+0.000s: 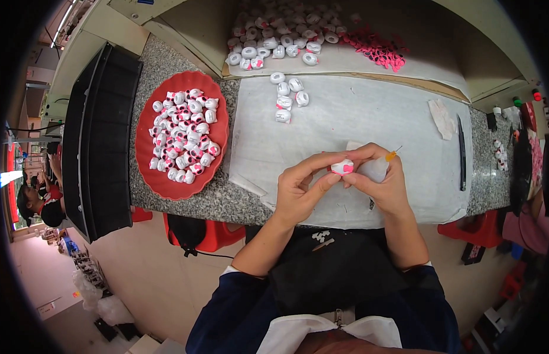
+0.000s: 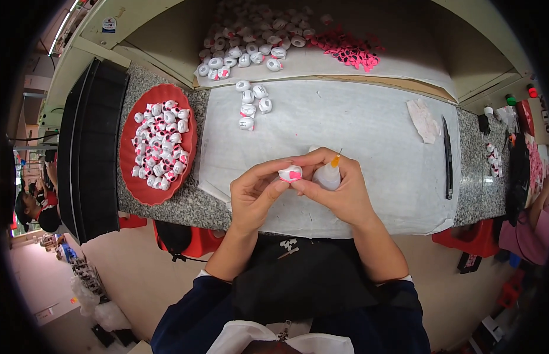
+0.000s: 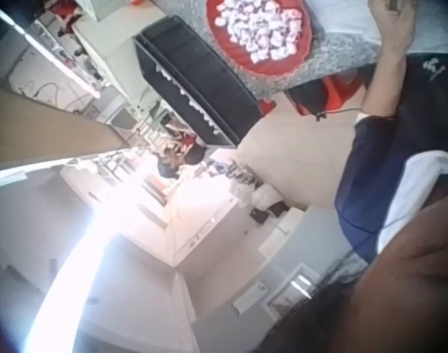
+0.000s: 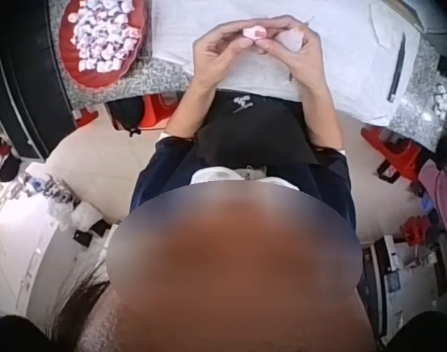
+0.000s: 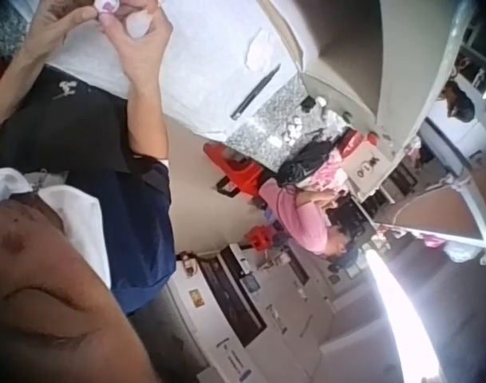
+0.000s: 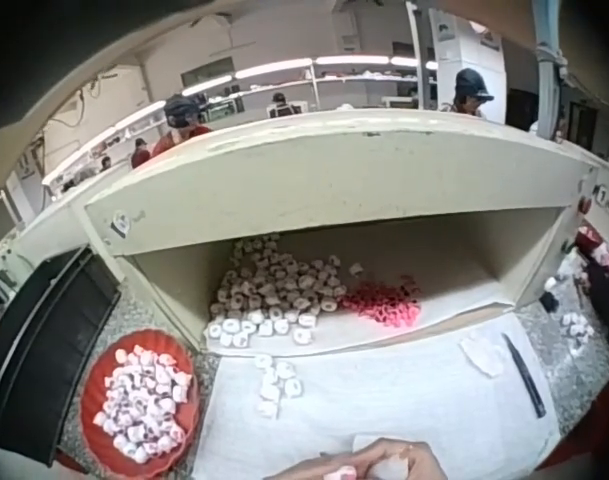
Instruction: Apply glue and attach small pink bows to white plastic toy heads.
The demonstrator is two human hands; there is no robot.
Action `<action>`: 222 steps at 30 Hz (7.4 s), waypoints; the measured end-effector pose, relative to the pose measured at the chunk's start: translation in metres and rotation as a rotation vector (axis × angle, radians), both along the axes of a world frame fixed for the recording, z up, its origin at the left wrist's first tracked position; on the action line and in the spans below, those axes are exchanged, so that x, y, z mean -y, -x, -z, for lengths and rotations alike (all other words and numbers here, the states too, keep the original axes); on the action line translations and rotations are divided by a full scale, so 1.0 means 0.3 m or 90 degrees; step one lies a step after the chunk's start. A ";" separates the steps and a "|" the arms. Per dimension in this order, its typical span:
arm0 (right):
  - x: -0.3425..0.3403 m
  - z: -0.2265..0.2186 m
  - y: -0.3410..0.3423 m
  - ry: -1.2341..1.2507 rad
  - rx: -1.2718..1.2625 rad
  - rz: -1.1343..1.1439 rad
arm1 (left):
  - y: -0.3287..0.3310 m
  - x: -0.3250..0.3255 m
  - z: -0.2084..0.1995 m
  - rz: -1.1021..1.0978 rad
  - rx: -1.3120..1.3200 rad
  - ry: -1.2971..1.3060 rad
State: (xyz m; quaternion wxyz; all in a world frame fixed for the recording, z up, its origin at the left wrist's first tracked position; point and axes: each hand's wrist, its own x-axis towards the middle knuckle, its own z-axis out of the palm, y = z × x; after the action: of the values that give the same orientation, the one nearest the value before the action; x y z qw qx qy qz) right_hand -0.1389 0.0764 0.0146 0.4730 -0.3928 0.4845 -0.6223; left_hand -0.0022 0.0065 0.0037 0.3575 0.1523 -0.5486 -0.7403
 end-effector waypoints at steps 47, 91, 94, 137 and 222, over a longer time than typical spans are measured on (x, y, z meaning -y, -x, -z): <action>-0.025 -0.038 0.017 0.069 0.084 0.081 | -0.027 0.234 -0.014 -0.238 0.582 0.752; -0.029 -0.040 -0.020 0.414 -0.276 0.239 | 0.012 0.030 -0.003 -0.076 -0.084 -0.157; -0.029 -0.038 -0.018 0.431 -0.275 0.232 | 0.007 0.035 0.006 -0.045 -0.132 -0.175; -0.026 -0.044 -0.021 0.418 -0.334 0.219 | 0.014 0.021 -0.002 -0.081 -0.034 -0.107; 0.015 -0.038 -0.021 -0.019 -0.003 0.031 | -0.004 0.016 0.002 0.022 -0.055 -0.087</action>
State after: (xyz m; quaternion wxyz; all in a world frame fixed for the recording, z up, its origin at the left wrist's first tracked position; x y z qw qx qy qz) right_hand -0.1325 0.0719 0.0262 0.4628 -0.3751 0.5043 -0.6252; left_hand -0.0011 0.0017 0.0032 0.3566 0.1345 -0.4835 -0.7880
